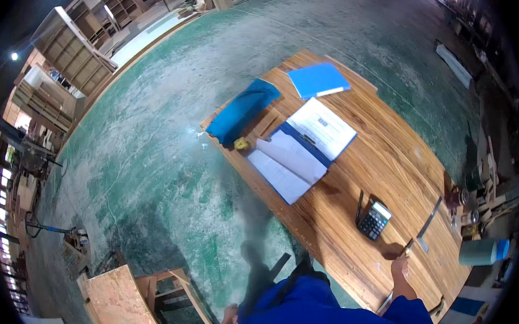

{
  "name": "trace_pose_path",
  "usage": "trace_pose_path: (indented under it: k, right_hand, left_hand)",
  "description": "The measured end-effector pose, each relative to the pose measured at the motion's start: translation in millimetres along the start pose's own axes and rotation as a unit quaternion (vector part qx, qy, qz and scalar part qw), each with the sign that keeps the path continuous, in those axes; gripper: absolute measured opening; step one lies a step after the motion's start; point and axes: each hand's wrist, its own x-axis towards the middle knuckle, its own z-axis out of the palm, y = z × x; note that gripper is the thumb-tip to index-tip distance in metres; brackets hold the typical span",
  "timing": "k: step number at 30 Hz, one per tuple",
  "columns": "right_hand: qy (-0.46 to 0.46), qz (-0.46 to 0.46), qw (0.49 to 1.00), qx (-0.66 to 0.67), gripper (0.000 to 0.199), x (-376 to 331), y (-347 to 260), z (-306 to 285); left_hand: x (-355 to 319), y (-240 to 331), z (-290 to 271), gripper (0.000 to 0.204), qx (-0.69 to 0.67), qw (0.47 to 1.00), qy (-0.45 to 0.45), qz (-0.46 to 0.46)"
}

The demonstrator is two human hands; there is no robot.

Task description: The person applies glue to a wooden strip and attaches it to a wooden panel. They use a scraper to remove excess glue, then sand the edges with a sanding block. The person places the panel on a machine, retrieves a hammer, and carries the panel to a stack of wood.

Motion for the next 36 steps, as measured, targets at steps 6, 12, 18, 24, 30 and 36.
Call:
trace_pose_path:
  k: [6,12,18,24,30,36]
  right_hand:
    - [0.097,0.001,0.995,-0.009,0.043,-50.8,-77.1,-52.1]
    - [0.209,-0.16,0.951,0.163,0.016,-179.7,-221.0,-66.6]
    - [0.199,-0.291,0.895,0.272,0.018,-216.8,-336.0,0.4]
    - [0.101,-0.217,0.941,0.24,0.019,-341.5,-548.3,-5.0]
    - [0.239,-0.332,0.865,0.29,0.017,-345.2,-755.7,-4.3]
    - [0.059,-0.431,0.843,0.317,0.023,-469.9,-1072.3,-34.7]
  left_hand:
    - [66.3,-1.2,-22.2,0.027,-0.034,0.999,-0.039,-0.003]
    - [203.9,19.3,-155.8,0.024,-0.096,0.994,-0.055,0.02]
    - [373.1,89.1,-322.1,0.021,-0.327,0.941,-0.083,0.035]
    - [499.9,169.7,-452.1,0.007,-0.249,0.954,0.055,0.158]
    - [544.4,224.9,-490.1,0.019,-0.238,0.97,-0.034,0.029]
    - [556.3,271.0,-584.0,0.029,-0.198,0.978,0.057,-0.025]
